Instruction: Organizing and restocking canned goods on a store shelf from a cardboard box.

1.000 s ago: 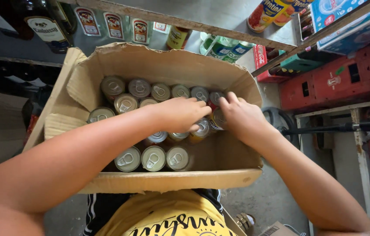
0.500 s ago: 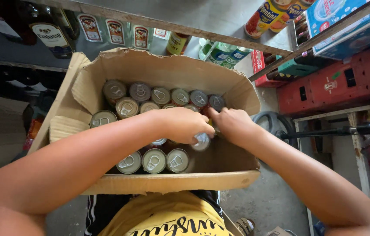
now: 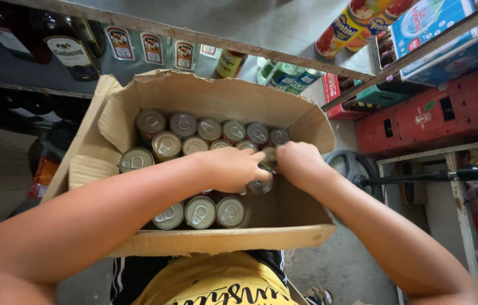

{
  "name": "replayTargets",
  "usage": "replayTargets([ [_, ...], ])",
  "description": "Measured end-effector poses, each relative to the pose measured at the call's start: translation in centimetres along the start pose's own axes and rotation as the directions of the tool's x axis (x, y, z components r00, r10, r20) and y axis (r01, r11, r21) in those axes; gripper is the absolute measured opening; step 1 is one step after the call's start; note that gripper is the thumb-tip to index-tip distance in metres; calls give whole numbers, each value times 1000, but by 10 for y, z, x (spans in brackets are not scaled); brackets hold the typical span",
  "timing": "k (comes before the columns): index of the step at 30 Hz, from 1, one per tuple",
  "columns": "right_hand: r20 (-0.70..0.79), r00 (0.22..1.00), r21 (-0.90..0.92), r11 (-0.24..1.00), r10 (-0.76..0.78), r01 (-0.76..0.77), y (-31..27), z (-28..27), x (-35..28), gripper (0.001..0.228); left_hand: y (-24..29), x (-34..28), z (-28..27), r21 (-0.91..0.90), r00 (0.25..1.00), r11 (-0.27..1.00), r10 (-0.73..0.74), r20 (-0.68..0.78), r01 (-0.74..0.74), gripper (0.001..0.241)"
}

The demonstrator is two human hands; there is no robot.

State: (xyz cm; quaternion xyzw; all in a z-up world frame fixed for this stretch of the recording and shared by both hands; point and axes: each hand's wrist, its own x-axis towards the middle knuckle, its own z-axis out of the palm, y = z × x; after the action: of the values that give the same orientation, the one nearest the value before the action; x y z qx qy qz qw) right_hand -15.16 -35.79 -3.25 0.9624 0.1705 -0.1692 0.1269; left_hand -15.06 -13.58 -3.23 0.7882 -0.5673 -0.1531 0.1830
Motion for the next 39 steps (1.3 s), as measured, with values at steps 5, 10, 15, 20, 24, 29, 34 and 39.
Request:
replayTargets([
  [5, 275, 958, -62, 992, -87, 108, 8, -2, -8, 25, 7, 0, -14, -46, 995, 999, 3, 100, 1, 26],
  [10, 384, 911, 20, 987, -154, 158, 18, 16, -10, 37, 6, 8, 7, -74, 959, 997, 16, 282, 5, 19],
  [15, 351, 918, 53, 982, -188, 180, 19, 61, -5, 38, 1, 12, 26, 37, 987, 999, -4, 161, -2, 36],
  [20, 194, 928, 40, 948, -318, 316, 32, 88, 8, 64, 0, 16, 34, 146, 988, 989, 15, 153, -37, 33],
  [24, 458, 872, -2, 980, -174, 197, 11, 35, 6, 41, 1, 11, 34, 202, 980, 979, -8, 200, -33, 27],
  [29, 350, 921, 44, 985, -170, 166, 6, -2, -13, 38, 9, 6, 23, 172, 983, 985, -40, 182, 8, 32],
  [34, 98, 993, 209, 977, -58, 37, 33, -62, -22, 29, 15, 8, -35, 57, 980, 998, -48, 192, 38, 33],
  [39, -494, 856, 635, 736, 153, 235, 106, -106, -26, 26, 15, 29, -108, -97, 996, 995, -17, -88, 9, 28],
])
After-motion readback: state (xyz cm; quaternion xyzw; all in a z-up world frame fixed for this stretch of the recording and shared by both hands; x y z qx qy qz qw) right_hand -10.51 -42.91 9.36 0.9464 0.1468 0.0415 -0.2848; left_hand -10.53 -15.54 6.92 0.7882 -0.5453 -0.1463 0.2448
